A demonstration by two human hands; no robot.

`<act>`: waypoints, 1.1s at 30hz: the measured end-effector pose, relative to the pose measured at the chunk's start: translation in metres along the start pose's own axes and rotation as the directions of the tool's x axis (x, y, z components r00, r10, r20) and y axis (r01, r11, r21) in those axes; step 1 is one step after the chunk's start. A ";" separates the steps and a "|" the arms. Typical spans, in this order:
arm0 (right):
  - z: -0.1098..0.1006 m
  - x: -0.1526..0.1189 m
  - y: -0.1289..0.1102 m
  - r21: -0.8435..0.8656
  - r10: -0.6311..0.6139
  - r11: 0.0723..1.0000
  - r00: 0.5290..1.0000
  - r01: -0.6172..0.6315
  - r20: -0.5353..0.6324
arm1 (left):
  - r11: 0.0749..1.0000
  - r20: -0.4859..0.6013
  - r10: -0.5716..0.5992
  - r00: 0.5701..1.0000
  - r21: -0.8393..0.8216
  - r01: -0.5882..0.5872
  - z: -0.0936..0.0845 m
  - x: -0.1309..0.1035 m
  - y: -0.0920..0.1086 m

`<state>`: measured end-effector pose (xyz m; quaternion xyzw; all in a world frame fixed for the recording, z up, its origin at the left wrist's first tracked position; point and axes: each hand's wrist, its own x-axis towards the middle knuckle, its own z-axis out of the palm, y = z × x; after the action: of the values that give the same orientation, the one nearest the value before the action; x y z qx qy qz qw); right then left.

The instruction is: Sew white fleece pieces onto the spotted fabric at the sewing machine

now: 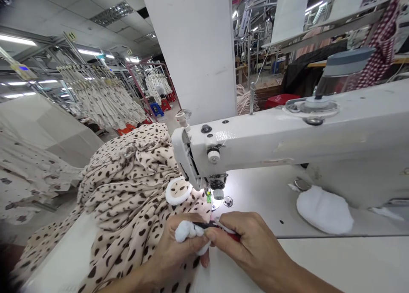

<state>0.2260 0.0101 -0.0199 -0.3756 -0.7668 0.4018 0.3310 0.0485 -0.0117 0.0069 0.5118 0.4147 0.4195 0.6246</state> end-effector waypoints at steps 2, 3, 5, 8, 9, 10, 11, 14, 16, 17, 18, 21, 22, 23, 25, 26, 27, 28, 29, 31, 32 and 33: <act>-0.001 0.002 -0.003 0.026 0.012 1.000 0.999 -0.013 0.043 | 1.000 -0.016 -0.006 1.000 0.026 0.006 -0.002 0.000 -0.001; -0.002 0.003 -0.004 0.036 0.018 0.999 0.998 -0.020 0.063 | 0.999 -0.027 -0.005 1.000 0.038 0.006 -0.003 0.000 -0.002; -0.002 0.004 -0.006 0.038 0.032 0.999 0.996 -0.035 0.082 | 0.999 -0.048 -0.003 0.999 0.050 0.005 -0.005 0.001 -0.005; -0.003 0.005 -0.006 0.038 0.047 0.998 0.995 -0.051 0.087 | 0.999 -0.065 -0.003 0.998 0.031 0.005 -0.006 0.000 -0.009; -0.003 0.005 -0.006 0.048 0.048 0.997 0.994 -0.053 0.097 | 1.000 -0.066 -0.002 0.998 0.021 0.003 -0.006 0.000 -0.010; -0.003 0.005 -0.005 0.058 0.045 0.997 0.993 -0.052 0.106 | 1.000 -0.063 -0.001 0.998 0.015 0.002 -0.006 0.000 -0.010; -0.003 0.005 -0.004 0.070 0.040 0.996 0.993 -0.048 0.114 | 1.000 -0.057 0.001 0.998 0.010 0.000 -0.006 0.000 -0.011; -0.004 0.002 -0.002 0.086 0.022 0.996 0.992 -0.032 0.121 | 1.000 -0.026 0.010 1.000 0.021 -0.009 -0.007 -0.001 -0.010; -0.005 0.000 -0.002 0.096 0.008 0.995 0.995 -0.018 0.103 | 1.000 -0.015 0.021 1.000 0.024 -0.020 -0.006 0.000 -0.009; -0.005 -0.001 -0.002 0.105 0.001 0.994 0.995 -0.011 0.097 | 0.999 -0.013 0.029 1.000 0.018 -0.028 -0.006 0.000 -0.009; -0.005 -0.001 -0.003 0.118 -0.008 0.993 0.996 -0.003 0.091 | 0.999 -0.014 0.037 0.999 0.008 -0.037 -0.005 0.000 -0.009; -0.004 -0.002 -0.007 0.162 -0.035 0.987 0.995 0.020 0.091 | 0.998 -0.021 0.053 0.998 -0.015 -0.054 -0.003 0.000 -0.010; -0.004 -0.001 -0.009 0.171 -0.042 0.985 0.995 0.026 0.091 | 0.998 -0.024 0.058 0.998 -0.015 -0.058 -0.003 -0.001 -0.011; -0.003 -0.001 -0.009 0.174 -0.046 0.984 0.995 0.030 0.092 | 0.998 -0.025 0.060 0.998 -0.015 -0.060 -0.003 -0.001 -0.011; -0.004 -0.001 -0.009 0.163 -0.043 0.986 0.995 0.028 0.089 | 0.997 -0.024 0.065 0.998 -0.030 -0.066 -0.006 -0.002 -0.011; -0.004 -0.001 -0.007 0.150 -0.028 0.988 0.997 0.017 0.076 | 0.996 -0.039 0.070 0.997 -0.047 -0.072 -0.009 -0.002 -0.010; -0.006 -0.001 -0.004 0.135 -0.007 0.991 0.998 0.000 0.054 | 0.995 -0.072 0.076 0.995 -0.059 -0.080 -0.011 -0.002 -0.010; -0.008 -0.001 -0.001 0.117 0.018 0.993 1.000 -0.021 0.025 | 0.994 -0.118 0.083 0.990 -0.067 -0.091 -0.014 -0.002 -0.009; -0.010 -0.001 0.003 0.099 0.044 0.994 0.999 -0.043 -0.008 | 0.993 -0.164 0.087 0.983 -0.066 -0.099 -0.016 -0.002 -0.008; -0.013 0.001 0.007 0.071 0.074 0.995 0.996 -0.070 -0.057 | 0.995 -0.193 0.083 0.978 -0.034 -0.091 -0.019 -0.002 -0.006; -0.014 0.002 0.008 0.059 0.076 0.996 0.995 -0.072 -0.065 | 0.997 -0.166 0.077 0.983 -0.004 -0.079 -0.018 -0.002 -0.005; -0.014 0.004 0.007 0.050 0.069 0.997 0.996 -0.066 -0.061 | 0.997 -0.125 0.072 0.990 0.028 -0.069 -0.017 -0.002 -0.005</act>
<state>0.2375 0.0213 -0.0188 -0.4056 -0.7330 0.4193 0.3498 0.0320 -0.0089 -0.0001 0.5062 0.4397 0.4678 0.5758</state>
